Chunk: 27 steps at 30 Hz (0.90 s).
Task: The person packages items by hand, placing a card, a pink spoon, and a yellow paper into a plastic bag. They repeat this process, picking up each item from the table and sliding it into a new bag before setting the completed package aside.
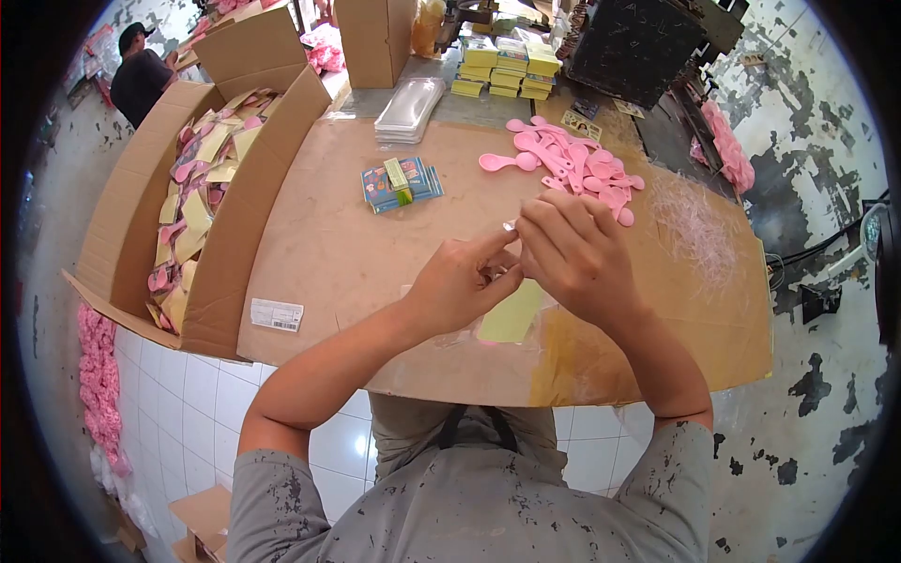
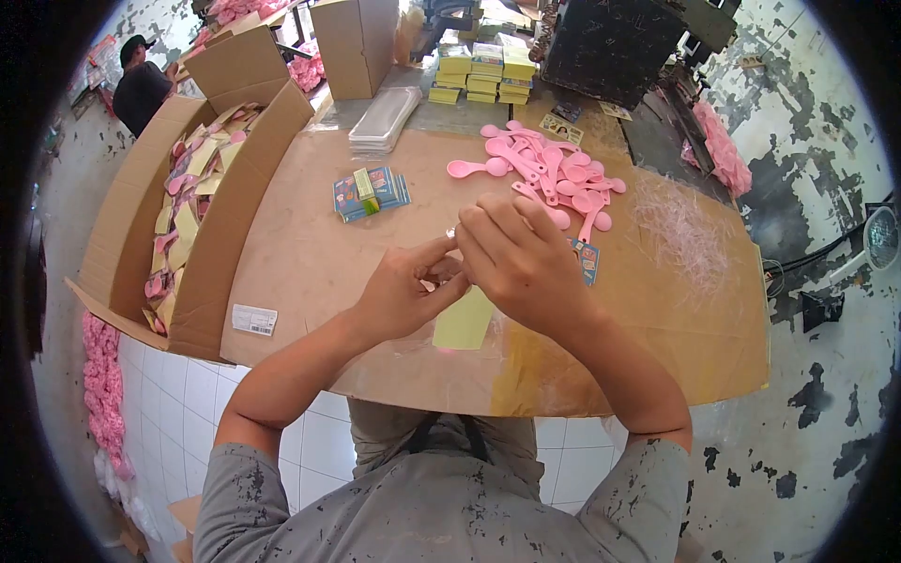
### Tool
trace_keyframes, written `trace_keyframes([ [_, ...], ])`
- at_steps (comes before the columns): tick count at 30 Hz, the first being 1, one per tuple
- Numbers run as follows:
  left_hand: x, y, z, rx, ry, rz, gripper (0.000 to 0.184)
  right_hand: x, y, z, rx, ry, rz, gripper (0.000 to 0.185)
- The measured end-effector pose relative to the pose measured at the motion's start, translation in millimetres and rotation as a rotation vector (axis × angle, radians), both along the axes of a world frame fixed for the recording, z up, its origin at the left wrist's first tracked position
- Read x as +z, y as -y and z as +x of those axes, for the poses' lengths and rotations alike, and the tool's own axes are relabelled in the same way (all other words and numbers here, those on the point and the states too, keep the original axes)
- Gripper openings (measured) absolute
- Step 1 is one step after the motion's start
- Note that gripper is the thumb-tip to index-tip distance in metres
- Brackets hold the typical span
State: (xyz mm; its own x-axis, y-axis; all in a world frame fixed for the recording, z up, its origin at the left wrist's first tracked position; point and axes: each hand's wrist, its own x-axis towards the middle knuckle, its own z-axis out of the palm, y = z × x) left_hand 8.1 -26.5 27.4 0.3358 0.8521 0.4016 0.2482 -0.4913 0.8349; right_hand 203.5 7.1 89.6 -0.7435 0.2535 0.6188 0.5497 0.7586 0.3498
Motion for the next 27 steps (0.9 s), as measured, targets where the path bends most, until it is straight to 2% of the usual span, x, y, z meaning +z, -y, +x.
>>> trace_keyframes([
  [2,-8,-2,3,-0.012,-0.032,0.039,0.048,-2,-3,-1,-0.040,0.034,-0.083,0.015],
  [5,0,-2,1,-0.065,-0.031,-0.026,0.048,1,-25,14,-0.086,-0.219,-0.139,0.014],
  [7,6,-2,0,-0.113,0.077,-0.155,0.047,8,-33,43,0.012,-0.531,-0.588,0.009],
  [9,8,-2,1,-0.170,0.274,-0.326,0.047,30,-21,88,0.071,-0.669,-1.300,0.005],
  [11,5,-5,-1,-0.198,0.342,-0.387,0.048,21,-20,161,0.428,-0.944,-1.603,0.007],
  [13,4,-9,-1,-0.216,0.396,-0.438,0.049,12,-32,235,0.808,-1.144,-1.761,0.007],
  [14,5,-9,0,-0.216,0.415,-0.461,0.050,5,-42,270,0.824,-1.229,-1.754,0.013],
  [16,5,-8,0,-0.218,0.441,-0.475,0.050,-7,-52,324,0.579,-1.276,-1.615,0.025],
  [19,4,-9,1,-0.208,0.451,-0.460,0.048,-31,-45,325,-0.312,-0.851,-1.044,0.037],
  [22,4,-13,1,-0.171,0.445,-0.462,0.044,-42,-43,309,-1.014,-0.318,-0.357,0.050],
  [25,2,-13,3,-0.155,0.436,-0.465,0.039,-19,-30,236,-0.742,-0.361,-0.276,0.048],
  [27,-3,-15,3,-0.139,0.428,-0.445,0.037,-18,-24,184,-0.465,-0.549,-0.619,0.044],
])
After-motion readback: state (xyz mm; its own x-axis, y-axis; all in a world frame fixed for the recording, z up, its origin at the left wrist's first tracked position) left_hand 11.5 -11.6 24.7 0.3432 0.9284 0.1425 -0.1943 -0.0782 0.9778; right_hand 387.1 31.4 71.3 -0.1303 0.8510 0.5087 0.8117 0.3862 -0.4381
